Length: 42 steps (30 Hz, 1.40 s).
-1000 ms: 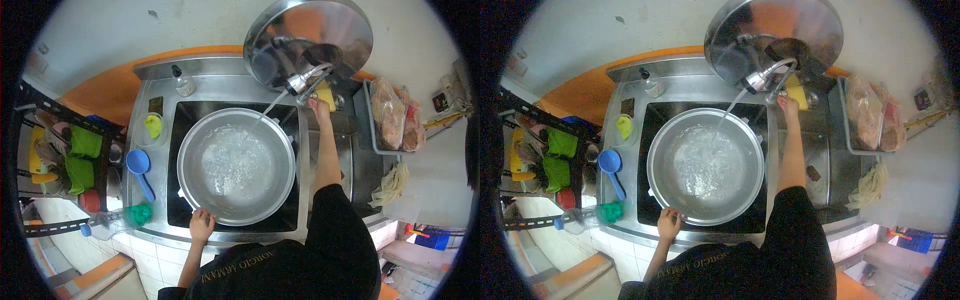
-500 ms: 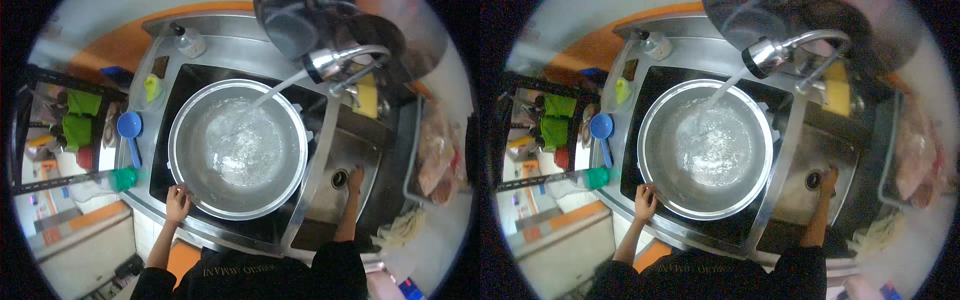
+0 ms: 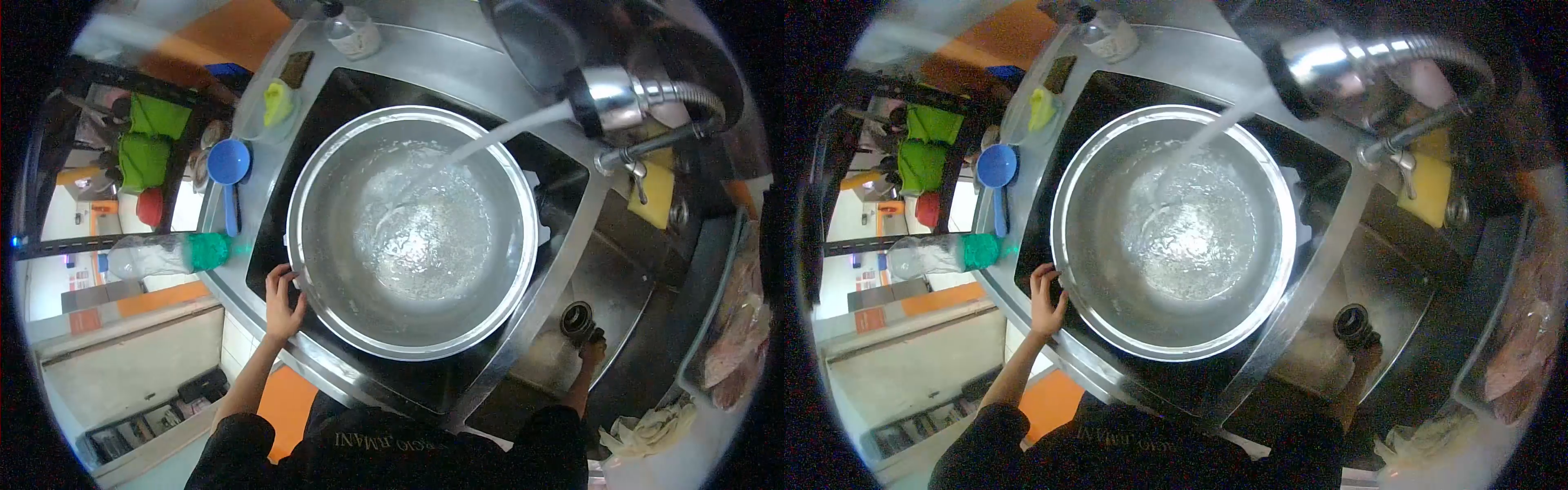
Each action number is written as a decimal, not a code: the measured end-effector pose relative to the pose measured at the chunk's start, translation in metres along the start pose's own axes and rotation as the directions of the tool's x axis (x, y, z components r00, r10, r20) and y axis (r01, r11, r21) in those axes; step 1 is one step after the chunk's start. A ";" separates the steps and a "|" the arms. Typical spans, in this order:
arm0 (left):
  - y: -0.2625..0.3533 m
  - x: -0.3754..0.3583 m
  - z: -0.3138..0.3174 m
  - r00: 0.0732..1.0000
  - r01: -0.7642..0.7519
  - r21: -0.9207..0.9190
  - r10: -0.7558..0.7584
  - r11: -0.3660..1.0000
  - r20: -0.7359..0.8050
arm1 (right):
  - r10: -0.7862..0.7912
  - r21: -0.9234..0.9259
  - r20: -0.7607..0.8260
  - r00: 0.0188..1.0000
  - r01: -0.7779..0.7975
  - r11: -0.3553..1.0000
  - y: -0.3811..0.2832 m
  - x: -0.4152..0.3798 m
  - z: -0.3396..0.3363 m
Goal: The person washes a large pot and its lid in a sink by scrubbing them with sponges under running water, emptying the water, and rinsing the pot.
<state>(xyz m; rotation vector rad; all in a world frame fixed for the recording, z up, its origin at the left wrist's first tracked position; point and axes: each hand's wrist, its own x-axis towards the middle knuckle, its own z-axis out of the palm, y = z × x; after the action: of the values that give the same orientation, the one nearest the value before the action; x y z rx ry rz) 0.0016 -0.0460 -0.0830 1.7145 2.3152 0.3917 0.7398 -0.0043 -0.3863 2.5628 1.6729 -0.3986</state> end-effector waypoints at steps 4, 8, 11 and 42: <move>-0.010 0.009 0.001 0.993 0.044 -0.098 -0.054 0.994 -0.102 | 0.095 0.646 -0.100 0.990 -0.008 0.763 -0.079 -0.002 -0.112; -0.033 0.042 0.017 0.971 0.083 -0.068 -0.096 0.994 -0.220 | -0.132 0.514 -0.431 0.893 0.363 0.777 -0.279 -0.068 -0.268; -0.034 0.084 0.023 0.982 0.032 -0.134 -0.056 0.990 -0.183 | -0.444 0.501 -0.383 0.810 0.586 0.637 -0.405 -0.107 -0.286; -0.068 0.154 0.049 0.965 0.254 -0.328 -0.219 0.910 0.141 | -0.837 0.249 0.111 0.535 0.801 0.545 -0.621 -0.212 0.022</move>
<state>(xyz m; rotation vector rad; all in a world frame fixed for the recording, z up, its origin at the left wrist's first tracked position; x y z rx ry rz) -0.0865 0.0867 -0.1570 1.2437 2.1903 0.6043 0.0925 0.0580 -0.2976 1.4831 2.7489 -0.8481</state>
